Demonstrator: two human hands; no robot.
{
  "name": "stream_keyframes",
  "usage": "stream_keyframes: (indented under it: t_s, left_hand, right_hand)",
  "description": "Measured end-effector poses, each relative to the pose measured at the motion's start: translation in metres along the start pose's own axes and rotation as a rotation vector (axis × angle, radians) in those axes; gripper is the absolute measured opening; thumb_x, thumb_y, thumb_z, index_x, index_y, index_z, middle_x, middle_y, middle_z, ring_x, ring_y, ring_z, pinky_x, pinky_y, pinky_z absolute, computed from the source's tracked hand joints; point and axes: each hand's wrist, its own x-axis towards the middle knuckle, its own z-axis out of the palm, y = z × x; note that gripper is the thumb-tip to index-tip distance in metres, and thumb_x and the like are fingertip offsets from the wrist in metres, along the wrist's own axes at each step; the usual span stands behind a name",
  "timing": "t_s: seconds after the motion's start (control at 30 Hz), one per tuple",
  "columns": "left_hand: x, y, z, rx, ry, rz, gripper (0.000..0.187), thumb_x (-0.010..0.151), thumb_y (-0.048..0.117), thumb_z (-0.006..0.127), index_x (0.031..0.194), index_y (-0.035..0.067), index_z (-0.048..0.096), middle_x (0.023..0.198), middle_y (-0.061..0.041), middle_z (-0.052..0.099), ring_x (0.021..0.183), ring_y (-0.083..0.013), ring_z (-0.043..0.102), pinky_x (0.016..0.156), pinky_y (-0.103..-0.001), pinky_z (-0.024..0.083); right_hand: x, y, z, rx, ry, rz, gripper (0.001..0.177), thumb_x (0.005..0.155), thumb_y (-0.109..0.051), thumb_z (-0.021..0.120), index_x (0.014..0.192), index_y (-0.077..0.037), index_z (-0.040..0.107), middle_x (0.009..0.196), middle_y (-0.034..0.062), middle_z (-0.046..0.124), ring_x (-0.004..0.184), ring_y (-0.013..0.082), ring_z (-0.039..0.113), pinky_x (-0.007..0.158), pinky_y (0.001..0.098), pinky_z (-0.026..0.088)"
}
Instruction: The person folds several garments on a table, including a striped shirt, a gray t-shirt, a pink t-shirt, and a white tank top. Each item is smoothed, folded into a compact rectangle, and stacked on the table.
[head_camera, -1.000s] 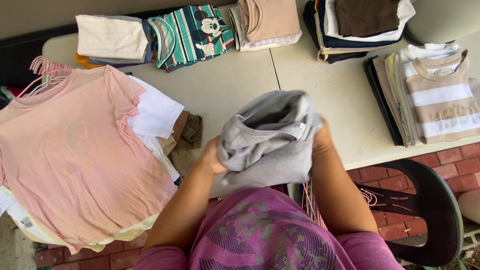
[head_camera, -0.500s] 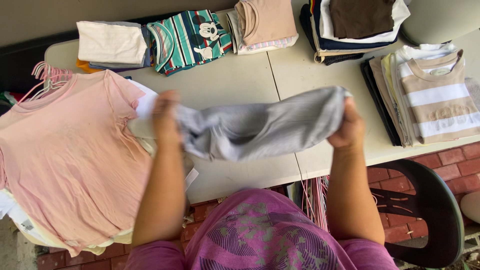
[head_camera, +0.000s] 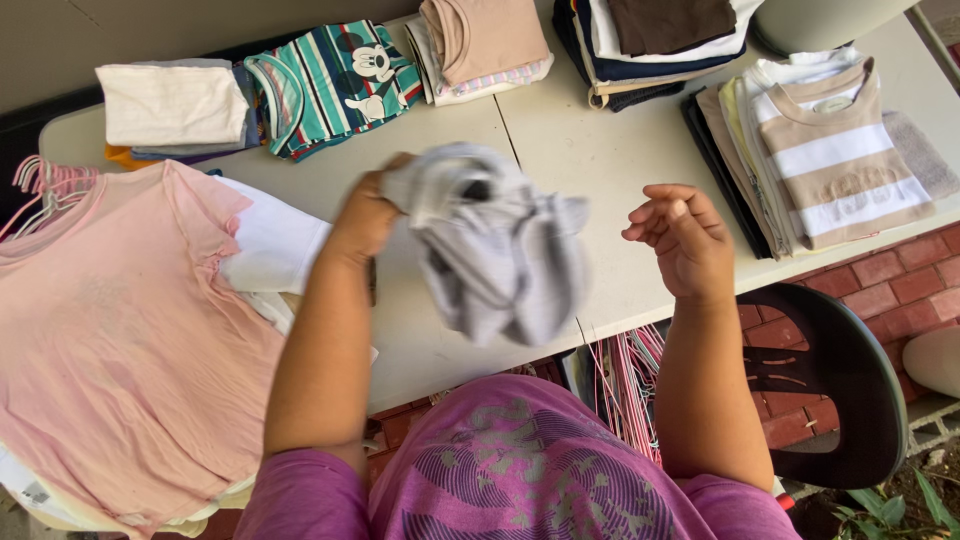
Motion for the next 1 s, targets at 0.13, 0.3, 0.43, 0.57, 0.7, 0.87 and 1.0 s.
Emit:
stream_keyframes:
  t_s: [0.13,0.3,0.43,0.57,0.7,0.87,1.0]
  left_hand:
    - [-0.029,-0.034,-0.080,0.967,0.604,0.152,0.040,0.087,-0.004,0.068,0.125,0.005,0.069,0.120,-0.015,0.066,0.106,-0.0246,0.066,0.092,-0.035,0.053]
    - [-0.067,-0.121,-0.072,1.000,0.518,-0.133,0.030,0.089,0.014,0.069,0.118,0.008,0.065,0.114,-0.014,0.070,0.108,-0.0310,0.065,0.094,-0.042,0.052]
    - [-0.074,-0.176,-0.056,1.009,0.427,-0.288,0.040,0.091,0.029,0.072,0.121,0.005,0.064,0.120,-0.020,0.067,0.115,-0.0372,0.062,0.099,-0.046,0.049]
    - [-0.065,-0.200,-0.061,0.813,0.426,-0.506,0.056,0.105,0.053,0.058,0.127,0.003,0.066,0.134,-0.024,0.066,0.127,-0.0398,0.060,0.108,-0.046,0.047]
    - [-0.059,-0.187,-0.049,0.245,0.589,-0.985,0.078,0.104,0.066,0.057,0.149,0.004,0.040,0.159,-0.019,0.036,0.144,-0.0357,0.036,0.111,-0.058,0.033]
    - [-0.049,-0.103,-0.022,-0.243,0.372,-0.475,0.050,0.088,0.015,0.077,0.135,0.015,0.060,0.135,-0.007,0.062,0.125,-0.0234,0.057,0.106,-0.042,0.045]
    - [-0.056,0.000,-0.021,-0.544,0.398,0.097,0.030,0.090,-0.002,0.073,0.109,0.015,0.058,0.106,-0.002,0.065,0.098,-0.0185,0.064,0.087,-0.037,0.056]
  right_hand:
    - [-0.010,0.061,-0.031,-0.380,0.320,0.380,0.021,0.106,-0.016,0.054,0.115,-0.006,0.070,0.096,0.0102,0.074,0.080,0.0183,0.069,0.084,0.0372,0.060]
    - [-0.017,0.148,-0.042,-0.609,0.157,0.651,0.028,0.101,-0.014,0.058,0.126,-0.006,0.067,0.105,0.0122,0.073,0.087,0.0223,0.069,0.084,0.0378,0.057]
    - [-0.028,0.181,-0.023,-1.301,-0.158,0.549,0.073,0.083,0.001,0.060,0.152,-0.023,0.049,0.139,0.0124,0.057,0.117,0.0299,0.063,0.097,0.0407,0.052]
    - [-0.031,0.196,0.012,-1.450,-0.374,0.413,0.070,0.080,-0.010,0.076,0.145,-0.027,0.053,0.153,0.0097,0.048,0.127,0.0333,0.054,0.103,0.0415,0.047]
    - [-0.031,0.213,0.019,-1.361,-0.310,0.343,0.036,0.081,-0.018,0.079,0.116,-0.018,0.073,0.139,0.0041,0.064,0.122,0.0266,0.063,0.103,0.0378,0.053]
    - [-0.003,0.212,-0.020,-1.309,0.158,0.169,0.019,0.088,-0.018,0.079,0.101,-0.005,0.078,0.111,0.0134,0.074,0.101,0.0314,0.070,0.088,0.0403,0.056]
    - [0.030,0.153,-0.045,-0.867,0.408,0.160,0.016,0.090,-0.012,0.072,0.102,-0.003,0.076,0.086,0.0038,0.074,0.078,0.0141,0.066,0.070,0.0286,0.053]
